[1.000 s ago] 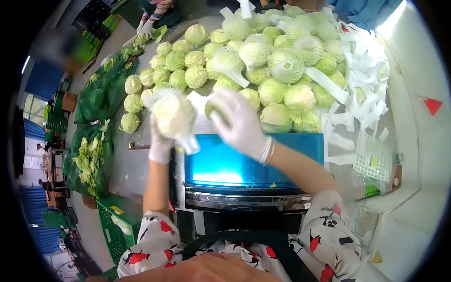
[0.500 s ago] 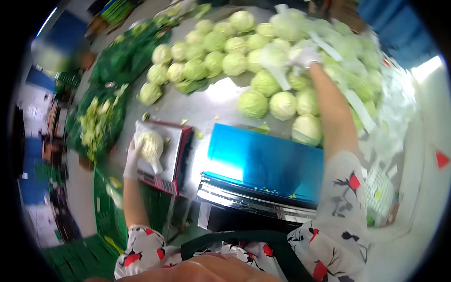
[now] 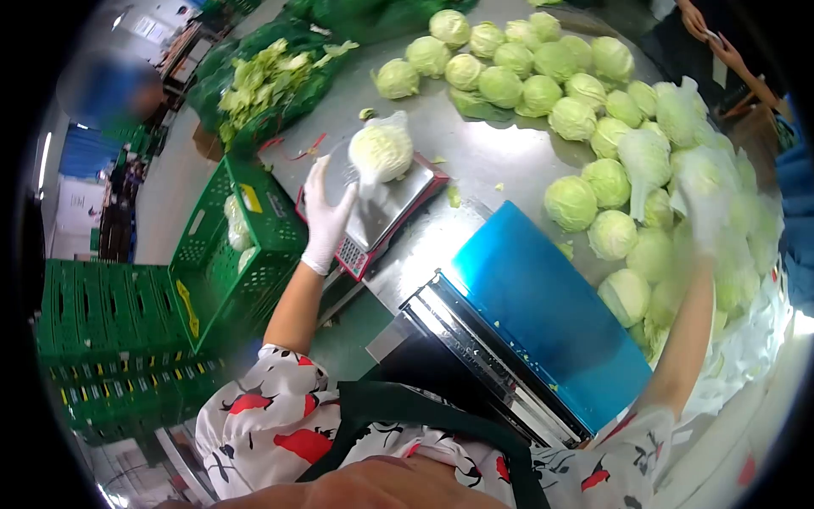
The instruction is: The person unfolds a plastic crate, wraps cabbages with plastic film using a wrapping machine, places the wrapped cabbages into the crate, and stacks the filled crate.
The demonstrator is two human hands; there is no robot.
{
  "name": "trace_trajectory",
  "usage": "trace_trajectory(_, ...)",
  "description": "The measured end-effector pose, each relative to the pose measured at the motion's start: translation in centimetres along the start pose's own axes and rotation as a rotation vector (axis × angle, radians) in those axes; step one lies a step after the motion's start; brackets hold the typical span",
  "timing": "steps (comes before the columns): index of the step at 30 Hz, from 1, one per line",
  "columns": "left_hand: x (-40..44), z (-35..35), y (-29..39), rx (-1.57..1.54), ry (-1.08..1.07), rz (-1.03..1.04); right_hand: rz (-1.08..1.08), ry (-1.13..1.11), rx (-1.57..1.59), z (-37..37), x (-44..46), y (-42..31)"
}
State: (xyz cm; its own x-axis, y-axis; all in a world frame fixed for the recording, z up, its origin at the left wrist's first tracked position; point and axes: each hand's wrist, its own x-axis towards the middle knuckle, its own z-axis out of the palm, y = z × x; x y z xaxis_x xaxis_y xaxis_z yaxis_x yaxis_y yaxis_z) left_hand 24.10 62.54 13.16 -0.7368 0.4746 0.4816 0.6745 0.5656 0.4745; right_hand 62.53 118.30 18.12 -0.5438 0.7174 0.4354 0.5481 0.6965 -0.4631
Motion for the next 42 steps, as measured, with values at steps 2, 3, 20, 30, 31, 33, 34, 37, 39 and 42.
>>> trace_trajectory(2, -0.7, 0.0, 1.8, -0.032, 0.042, 0.026, 0.079, 0.066, -0.066, -2.2, -2.6, -4.9)
trace_trajectory(3, -0.7, -0.2, 3.0, -0.031, 0.038, 0.063, 0.028, 0.122, -0.108, -2.7, -4.1, -5.1)
trace_trajectory(20, -13.4, 3.5, 25.6, -0.954, -1.054, 0.347, 0.159, -0.075, 0.012, -4.8, -32.6, -26.3)
trace_trajectory(30, -14.4, -1.8, 10.7, 0.007, -0.533, 0.646, 0.798, 0.070, -0.752, -6.4, -49.1, -25.4)
trace_trajectory(31, -14.6, -2.5, 10.9, 0.029, -0.499, 0.660, 0.785, 0.040, -0.755, -5.4, -48.8, -26.2)
trace_trajectory(33, -15.5, -2.0, 12.2, -0.068, -0.582, 0.490, 0.736, 0.052, -0.762, -3.6, -49.0, -25.3)
trace_trajectory(34, -15.8, -1.6, 12.6, -0.145, -0.660, 0.378, 0.743, 0.070, -0.651, -3.1, -48.9, -24.6)
trace_trajectory(37, -16.3, -2.2, 13.9, -0.401, -0.745, 0.315, 0.778, 0.265, 0.011, -4.0, -48.4, -24.1)
trace_trajectory(39, -15.2, -2.5, 13.1, -0.891, -0.930, -0.033, 0.879, 0.225, 0.671, -7.9, -47.9, -25.2)
trace_trajectory(42, -10.4, -8.3, 11.5, -0.874, -1.195, 0.176, 0.872, -0.104, 0.829, -15.7, -47.1, -29.6)
